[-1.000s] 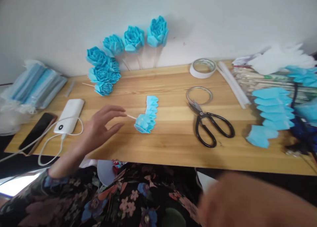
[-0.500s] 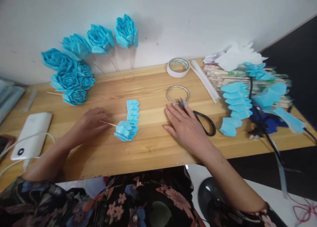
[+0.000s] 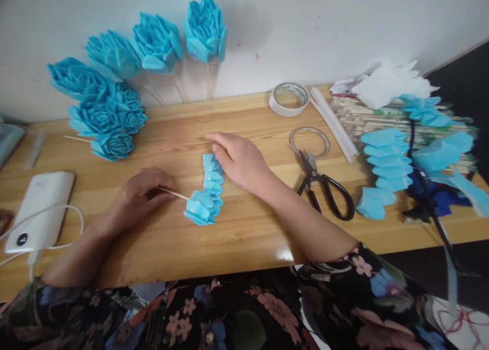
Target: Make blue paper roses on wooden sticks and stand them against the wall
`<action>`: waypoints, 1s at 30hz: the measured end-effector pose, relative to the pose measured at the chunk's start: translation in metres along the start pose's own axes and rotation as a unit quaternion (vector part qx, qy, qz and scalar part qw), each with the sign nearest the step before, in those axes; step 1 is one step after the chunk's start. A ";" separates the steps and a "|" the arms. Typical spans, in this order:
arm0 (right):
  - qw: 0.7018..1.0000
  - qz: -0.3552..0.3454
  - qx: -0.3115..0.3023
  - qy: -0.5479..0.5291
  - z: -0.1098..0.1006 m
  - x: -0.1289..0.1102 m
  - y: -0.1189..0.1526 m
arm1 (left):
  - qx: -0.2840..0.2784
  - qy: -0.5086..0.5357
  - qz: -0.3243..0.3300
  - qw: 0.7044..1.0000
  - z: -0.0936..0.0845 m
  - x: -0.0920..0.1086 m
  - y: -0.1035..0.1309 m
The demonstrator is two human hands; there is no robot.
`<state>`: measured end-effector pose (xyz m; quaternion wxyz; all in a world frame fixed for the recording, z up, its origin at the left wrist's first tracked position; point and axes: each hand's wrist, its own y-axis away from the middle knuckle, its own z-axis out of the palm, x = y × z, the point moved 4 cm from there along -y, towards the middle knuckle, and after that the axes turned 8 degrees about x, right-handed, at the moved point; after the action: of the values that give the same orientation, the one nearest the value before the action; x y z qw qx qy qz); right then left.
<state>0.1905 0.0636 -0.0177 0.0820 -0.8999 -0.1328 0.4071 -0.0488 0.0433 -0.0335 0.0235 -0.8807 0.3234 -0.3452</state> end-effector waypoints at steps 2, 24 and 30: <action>1.000 0.013 0.022 0.006 0.007 0.012 -0.001 | -0.007 0.006 0.011 1.000 0.000 0.000 0.000; 0.991 0.125 -0.051 -0.010 0.000 0.023 0.002 | 0.019 0.041 0.078 0.996 0.001 -0.004 -0.001; 0.976 0.135 -0.036 -0.165 -0.001 0.024 0.002 | 0.027 0.039 0.083 0.995 0.002 -0.004 -0.001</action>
<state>0.2060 0.0692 -0.0345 -0.0291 -0.8323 -0.0361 0.5524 -0.0494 0.0464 -0.0372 0.0633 -0.8356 0.3869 -0.3848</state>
